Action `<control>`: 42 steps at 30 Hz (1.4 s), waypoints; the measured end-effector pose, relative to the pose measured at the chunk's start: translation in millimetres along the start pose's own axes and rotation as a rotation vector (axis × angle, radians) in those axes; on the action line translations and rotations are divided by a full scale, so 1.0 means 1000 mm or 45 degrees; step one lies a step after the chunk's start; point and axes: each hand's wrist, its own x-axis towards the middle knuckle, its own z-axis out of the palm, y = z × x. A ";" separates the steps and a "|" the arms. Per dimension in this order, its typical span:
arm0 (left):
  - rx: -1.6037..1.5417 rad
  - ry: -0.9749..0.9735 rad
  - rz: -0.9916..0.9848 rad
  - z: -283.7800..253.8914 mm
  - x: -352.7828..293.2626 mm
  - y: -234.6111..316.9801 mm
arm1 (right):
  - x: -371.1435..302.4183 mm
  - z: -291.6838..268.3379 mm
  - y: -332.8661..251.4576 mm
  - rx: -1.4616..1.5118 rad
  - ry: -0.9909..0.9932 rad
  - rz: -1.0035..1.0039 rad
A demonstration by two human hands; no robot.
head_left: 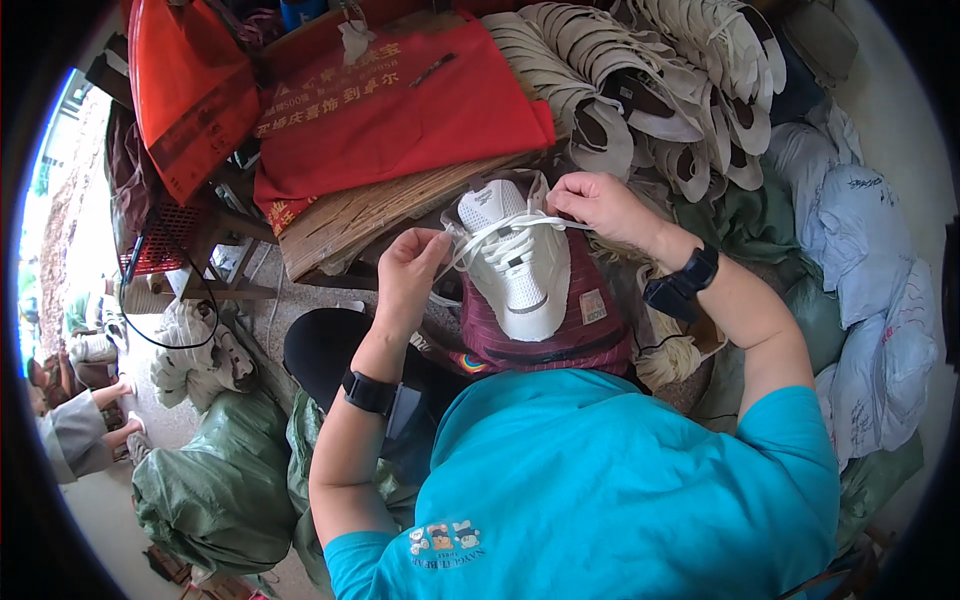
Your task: The person sits on the floor and laces a white sneaker using a long white shoelace. They thread the lace through the eyelets, pull it tight, and tie a knot. The person then picks up a second white sneaker and repeats the lacing process.
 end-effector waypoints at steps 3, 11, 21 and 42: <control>-0.015 -0.017 -0.114 -0.001 -0.004 0.003 | 0.007 0.002 -0.002 -0.012 -0.031 0.011; 0.071 -0.062 -0.070 -0.003 -0.004 -0.001 | 0.000 0.015 -0.032 -0.699 0.204 -0.286; 0.103 -0.118 -0.071 -0.004 0.002 -0.003 | -0.002 0.007 -0.059 -0.552 -0.034 0.032; 0.728 0.051 0.132 0.000 0.009 0.016 | 0.020 -0.008 -0.071 -0.663 -0.445 0.057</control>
